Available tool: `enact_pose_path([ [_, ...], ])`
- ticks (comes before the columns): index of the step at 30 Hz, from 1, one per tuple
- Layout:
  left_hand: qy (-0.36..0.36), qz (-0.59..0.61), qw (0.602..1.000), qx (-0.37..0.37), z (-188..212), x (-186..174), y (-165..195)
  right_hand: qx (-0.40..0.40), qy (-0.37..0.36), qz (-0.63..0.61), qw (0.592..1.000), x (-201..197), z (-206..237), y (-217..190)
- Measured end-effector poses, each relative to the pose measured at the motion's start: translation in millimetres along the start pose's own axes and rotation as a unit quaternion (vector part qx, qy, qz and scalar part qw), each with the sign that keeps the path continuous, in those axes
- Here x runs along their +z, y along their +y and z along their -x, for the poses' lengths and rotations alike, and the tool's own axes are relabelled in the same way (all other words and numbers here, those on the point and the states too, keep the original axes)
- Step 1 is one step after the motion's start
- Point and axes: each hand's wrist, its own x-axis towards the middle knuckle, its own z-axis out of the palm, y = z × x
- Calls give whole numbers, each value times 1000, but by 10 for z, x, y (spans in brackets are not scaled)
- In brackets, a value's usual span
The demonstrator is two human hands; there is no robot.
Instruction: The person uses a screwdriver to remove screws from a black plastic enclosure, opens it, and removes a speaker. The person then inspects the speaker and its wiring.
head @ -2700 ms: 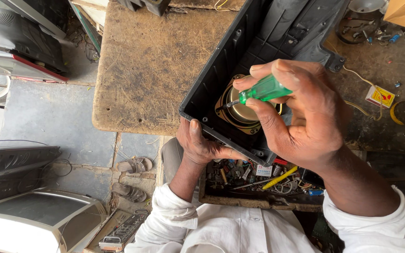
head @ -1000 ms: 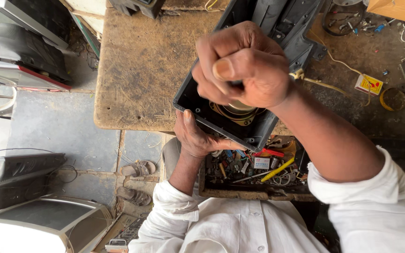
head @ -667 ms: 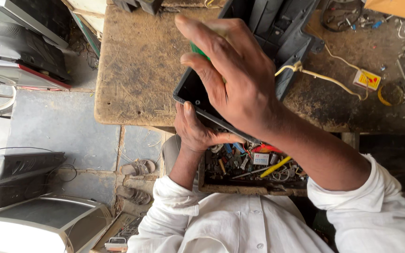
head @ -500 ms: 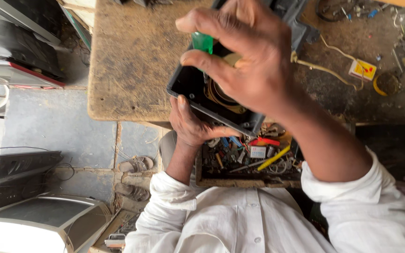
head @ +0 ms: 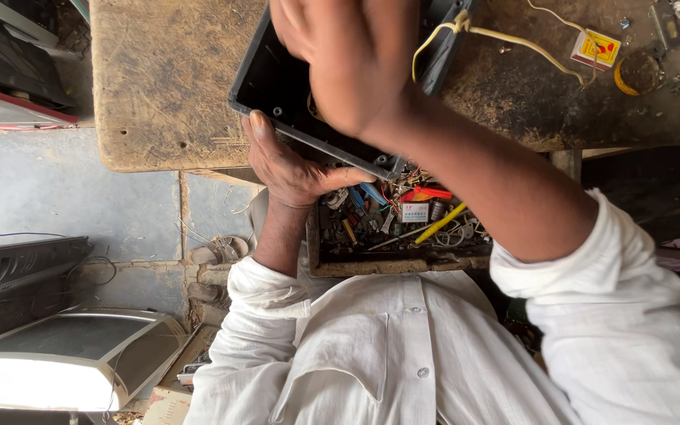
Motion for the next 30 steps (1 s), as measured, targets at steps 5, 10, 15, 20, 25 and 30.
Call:
enact_pose_path([
  [5, 2, 19, 1000, -6, 5, -47, 37, 133, -197, -165, 957, -231, -156, -78],
  [10, -8, 43, 999, -5, -71, -77, 26, 27, 6, 9, 1000, 177, -386, -177],
  [15, -1, -14, 1000, -15, -48, -121, 84, 45, -134, -211, 967, -22, -490, -170],
  [20, -4, 21, 1000, -5, -48, -147, 57, 164, -80, -232, 955, 1, -460, -210],
  [25, -35, -5, 998, -54, 11, -145, 48, 62, 4, -110, 992, 232, -511, -316],
  [30, -3, -21, 999, -23, -62, -176, 87, 174, -146, -251, 941, -130, -522, -238],
])
